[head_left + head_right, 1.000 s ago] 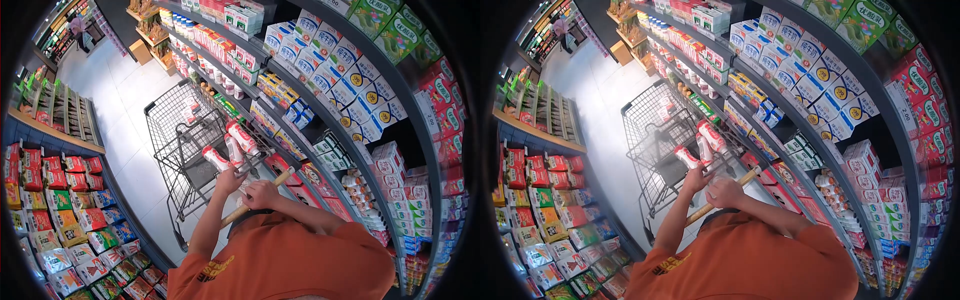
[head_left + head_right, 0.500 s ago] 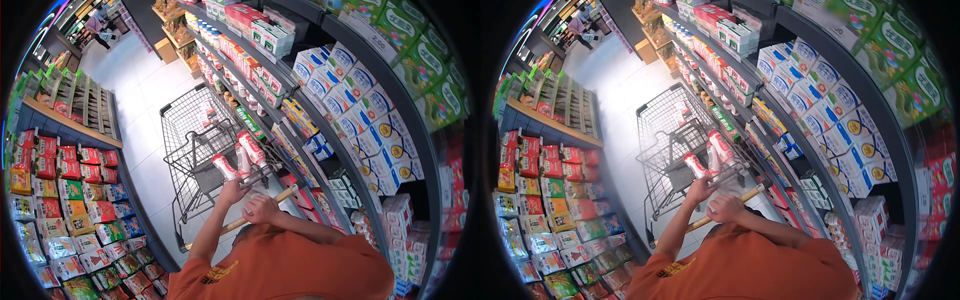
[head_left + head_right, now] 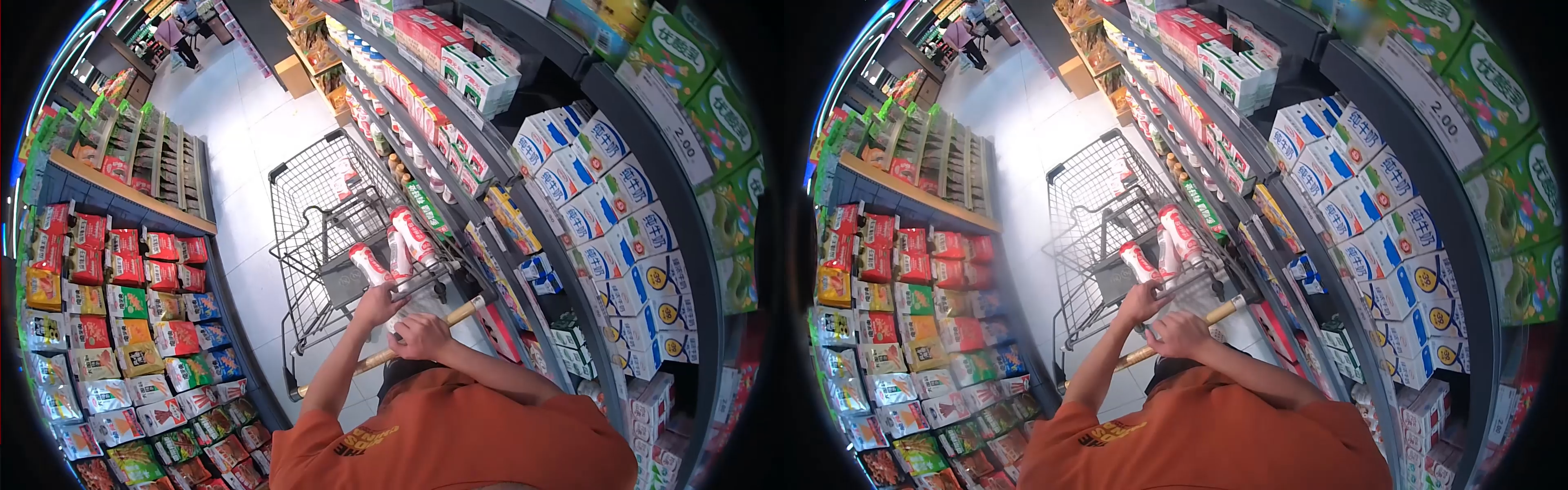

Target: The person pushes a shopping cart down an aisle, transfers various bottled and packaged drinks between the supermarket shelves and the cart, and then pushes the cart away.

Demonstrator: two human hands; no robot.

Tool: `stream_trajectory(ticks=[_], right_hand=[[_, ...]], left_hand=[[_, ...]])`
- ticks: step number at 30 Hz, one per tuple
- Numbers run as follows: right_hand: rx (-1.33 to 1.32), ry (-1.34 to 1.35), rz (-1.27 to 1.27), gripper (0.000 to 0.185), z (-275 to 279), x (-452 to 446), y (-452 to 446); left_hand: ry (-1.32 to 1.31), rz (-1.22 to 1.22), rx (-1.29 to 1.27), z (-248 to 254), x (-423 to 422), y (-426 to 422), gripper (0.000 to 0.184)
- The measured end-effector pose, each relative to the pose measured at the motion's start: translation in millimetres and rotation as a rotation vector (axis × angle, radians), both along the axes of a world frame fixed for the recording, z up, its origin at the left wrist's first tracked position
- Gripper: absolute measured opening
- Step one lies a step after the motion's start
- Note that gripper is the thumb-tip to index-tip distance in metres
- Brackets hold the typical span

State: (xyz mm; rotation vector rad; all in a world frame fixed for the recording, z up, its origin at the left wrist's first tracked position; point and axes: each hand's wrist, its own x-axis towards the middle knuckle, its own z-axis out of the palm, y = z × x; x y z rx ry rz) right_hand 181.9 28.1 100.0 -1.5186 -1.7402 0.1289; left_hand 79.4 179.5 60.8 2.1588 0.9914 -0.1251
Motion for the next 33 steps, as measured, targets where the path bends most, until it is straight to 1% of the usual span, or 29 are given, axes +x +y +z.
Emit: stream_trajectory(ticks=[8,13,15,18,26,29,33], right_hand=[[-0.018,-0.002,-0.021,0.028,8,6,64],[-0.054,-0.006,-0.086,0.025,9,4,119],[-0.093,0.002,-0.11,0.024,17,3,142],[-0.086,-0.021,-0.127,0.025,13,1,179],[-0.155,-0.037,-0.202,0.028,19,-7,288],[-0.154,-0.031,-0.217,0.03,21,-8,326],[-0.156,-0.027,-0.211,0.031,23,-11,373]], left_hand=[[0.019,-0.007,0.003,2,7,65,0.057],[-0.039,-0.017,0.016,5,6,117,0.059],[-0.064,-0.025,0.014,7,6,141,0.058],[-0.056,-0.014,0.022,8,4,178,0.057],[-0.084,-0.038,0.035,-4,-3,289,0.063],[-0.053,-0.029,0.006,4,-2,330,0.066],[-0.059,-0.033,0.0,0,-5,380,0.066]])
